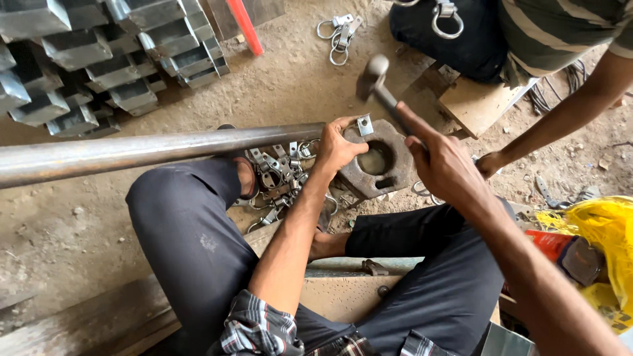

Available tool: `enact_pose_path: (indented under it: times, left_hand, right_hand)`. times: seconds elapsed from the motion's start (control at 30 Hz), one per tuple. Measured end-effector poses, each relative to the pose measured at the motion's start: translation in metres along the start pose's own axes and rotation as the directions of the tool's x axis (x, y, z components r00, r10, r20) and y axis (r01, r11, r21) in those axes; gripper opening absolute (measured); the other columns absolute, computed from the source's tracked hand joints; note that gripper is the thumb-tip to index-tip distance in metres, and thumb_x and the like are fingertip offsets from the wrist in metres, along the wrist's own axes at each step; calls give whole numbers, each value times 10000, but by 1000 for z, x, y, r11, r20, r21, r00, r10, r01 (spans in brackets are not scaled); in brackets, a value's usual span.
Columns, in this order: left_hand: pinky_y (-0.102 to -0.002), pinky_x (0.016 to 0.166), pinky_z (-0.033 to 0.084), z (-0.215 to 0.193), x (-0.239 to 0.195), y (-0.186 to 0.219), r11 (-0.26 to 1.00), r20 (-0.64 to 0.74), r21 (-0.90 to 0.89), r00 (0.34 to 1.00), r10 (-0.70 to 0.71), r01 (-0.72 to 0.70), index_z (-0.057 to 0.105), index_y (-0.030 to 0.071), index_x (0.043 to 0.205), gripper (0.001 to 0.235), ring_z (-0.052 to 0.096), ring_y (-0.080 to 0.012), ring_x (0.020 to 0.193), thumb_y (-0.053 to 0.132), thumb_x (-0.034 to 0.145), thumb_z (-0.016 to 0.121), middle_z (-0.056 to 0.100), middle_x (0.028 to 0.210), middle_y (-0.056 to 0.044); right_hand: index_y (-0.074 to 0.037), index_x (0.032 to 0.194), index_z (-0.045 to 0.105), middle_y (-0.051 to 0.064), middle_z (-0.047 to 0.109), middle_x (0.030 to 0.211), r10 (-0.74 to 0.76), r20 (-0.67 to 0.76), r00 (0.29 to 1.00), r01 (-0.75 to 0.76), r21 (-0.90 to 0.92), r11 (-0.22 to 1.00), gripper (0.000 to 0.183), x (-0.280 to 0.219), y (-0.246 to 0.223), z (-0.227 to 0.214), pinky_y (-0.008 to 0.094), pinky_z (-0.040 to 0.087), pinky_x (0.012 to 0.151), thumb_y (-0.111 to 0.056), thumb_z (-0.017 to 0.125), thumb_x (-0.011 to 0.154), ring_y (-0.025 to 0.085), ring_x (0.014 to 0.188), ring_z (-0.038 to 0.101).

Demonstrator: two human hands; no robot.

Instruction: The person places small metal brackets one by one onto a large hexagonal metal base and strikes them with a hammer, occasionally using a metal pin as an intermediary, while seated on the floor of a workshop.

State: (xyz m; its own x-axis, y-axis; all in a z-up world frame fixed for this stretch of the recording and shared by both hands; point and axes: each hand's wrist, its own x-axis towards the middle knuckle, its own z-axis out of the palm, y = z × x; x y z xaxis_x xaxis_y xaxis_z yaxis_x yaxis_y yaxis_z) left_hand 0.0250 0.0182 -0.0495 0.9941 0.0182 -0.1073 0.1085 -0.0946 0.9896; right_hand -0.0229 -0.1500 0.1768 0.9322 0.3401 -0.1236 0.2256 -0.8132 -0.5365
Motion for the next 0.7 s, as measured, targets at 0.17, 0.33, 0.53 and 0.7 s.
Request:
enact_pose_path:
  times: [0.17,0.33,0.53,0.7]
  left_hand:
    - [-390,975,445,-1,-2,12,964,-60,232,991,-122,133,779,178,1156,614,713,-180,1012,230,556,899,794,1086,-3]
    - [-321,860,555,-2,-1,1,993,-32,100,997,-67,70,767,158,1150,605,735,-163,943,216,555,855,792,1053,-19]
    - [-333,841,565,-2,2,6,991,7,69,993,-119,118,789,111,1096,526,743,-172,869,213,585,862,807,960,-44]
    - [-323,805,578,-2,2,0,999,41,-11,998,-49,49,775,123,1129,555,739,-163,856,224,586,835,804,951,-31]
  right_hand:
    - [-240,1568,434,128,617,566,80,77,994,-72,-104,992,546,14,5,-18,432,422,469,-216,513,1028,220,409,508]
    - [-201,1625,376,135,614,579,84,-64,994,-85,-8,996,564,1,7,-12,394,380,417,-214,444,1066,181,403,480]
    - [-204,1553,439,98,684,742,57,167,984,-30,-160,987,506,19,13,-26,439,430,378,-221,459,1048,216,405,460]
    - [-174,1649,392,198,701,684,39,-12,999,-40,-84,996,577,16,27,-18,426,487,483,-187,464,1077,235,428,589]
